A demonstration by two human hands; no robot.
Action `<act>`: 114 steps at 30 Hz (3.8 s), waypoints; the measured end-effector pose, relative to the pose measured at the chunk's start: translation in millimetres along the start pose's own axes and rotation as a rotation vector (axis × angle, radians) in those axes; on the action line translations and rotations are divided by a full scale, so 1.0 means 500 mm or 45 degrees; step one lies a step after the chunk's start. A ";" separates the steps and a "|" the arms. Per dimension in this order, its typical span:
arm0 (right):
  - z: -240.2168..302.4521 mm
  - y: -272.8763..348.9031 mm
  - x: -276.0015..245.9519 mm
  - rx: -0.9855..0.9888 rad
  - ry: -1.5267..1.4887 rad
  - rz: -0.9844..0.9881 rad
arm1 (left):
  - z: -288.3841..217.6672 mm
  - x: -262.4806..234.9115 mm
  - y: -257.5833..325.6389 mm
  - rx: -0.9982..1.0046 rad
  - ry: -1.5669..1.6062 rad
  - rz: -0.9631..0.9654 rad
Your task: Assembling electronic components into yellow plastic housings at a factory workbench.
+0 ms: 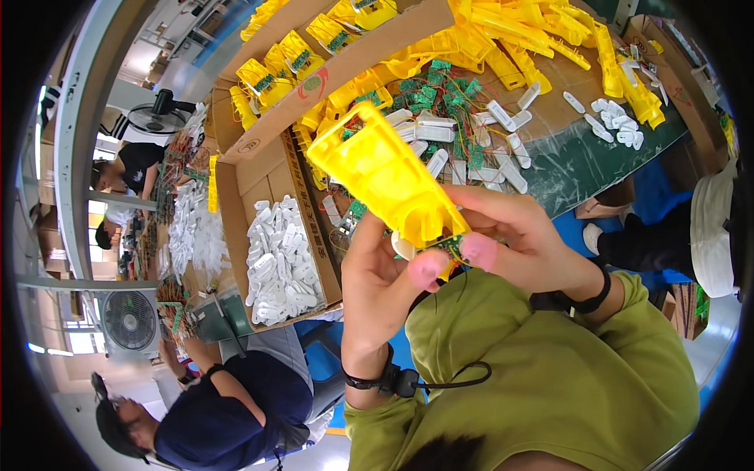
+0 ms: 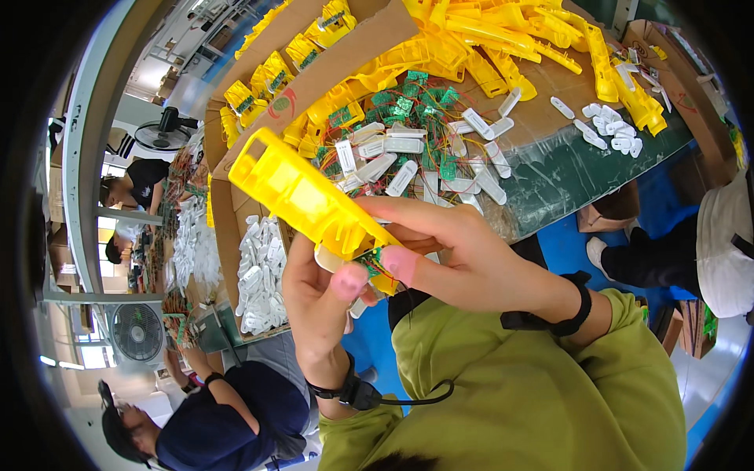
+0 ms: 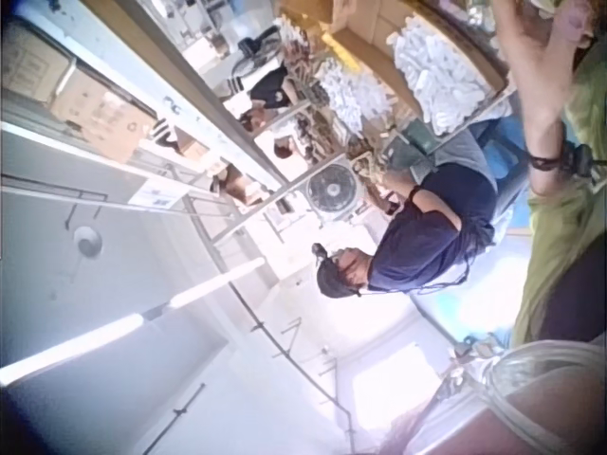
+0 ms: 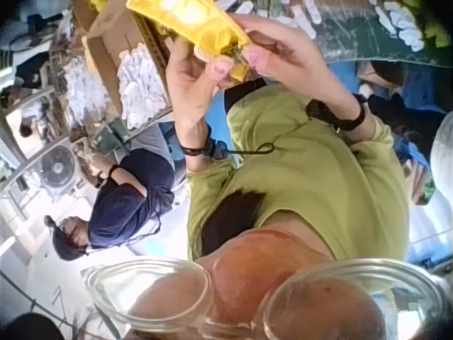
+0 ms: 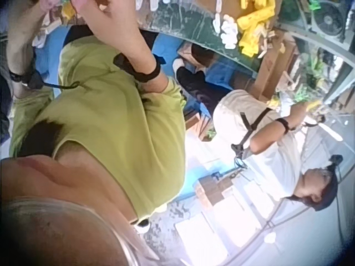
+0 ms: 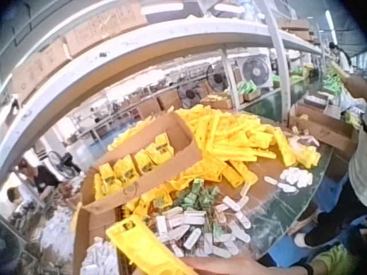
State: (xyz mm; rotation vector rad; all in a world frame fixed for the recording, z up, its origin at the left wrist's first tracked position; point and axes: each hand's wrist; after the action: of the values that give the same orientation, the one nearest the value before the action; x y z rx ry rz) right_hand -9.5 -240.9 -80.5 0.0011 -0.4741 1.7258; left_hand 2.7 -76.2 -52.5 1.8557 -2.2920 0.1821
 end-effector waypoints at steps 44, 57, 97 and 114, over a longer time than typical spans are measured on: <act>-0.086 -0.027 0.151 0.314 -0.307 0.256 | 0.000 -0.137 0.126 0.304 -0.299 -0.397; -0.006 -0.009 0.119 0.667 -0.290 0.562 | -0.028 -0.175 0.108 0.674 -0.097 -0.717; 0.000 -0.069 -0.012 -0.077 0.463 0.069 | 0.048 -0.078 0.068 0.295 -1.203 0.080; 0.027 -0.071 -0.126 0.208 -0.071 -0.260 | -0.099 -0.090 -0.101 0.222 -0.947 0.067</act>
State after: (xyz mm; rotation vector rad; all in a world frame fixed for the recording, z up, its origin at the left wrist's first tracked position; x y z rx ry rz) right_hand 34.0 -299.8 -73.6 0.2090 -0.3600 1.5620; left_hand 64.5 -33.4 -15.2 2.2210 -2.8630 -0.3841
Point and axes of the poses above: each hand's wrist, its own y-axis away from the middle knuckle, its own x-axis out of the palm, z = x × y, and after that the axes turned 10 degrees about -z, right-handed
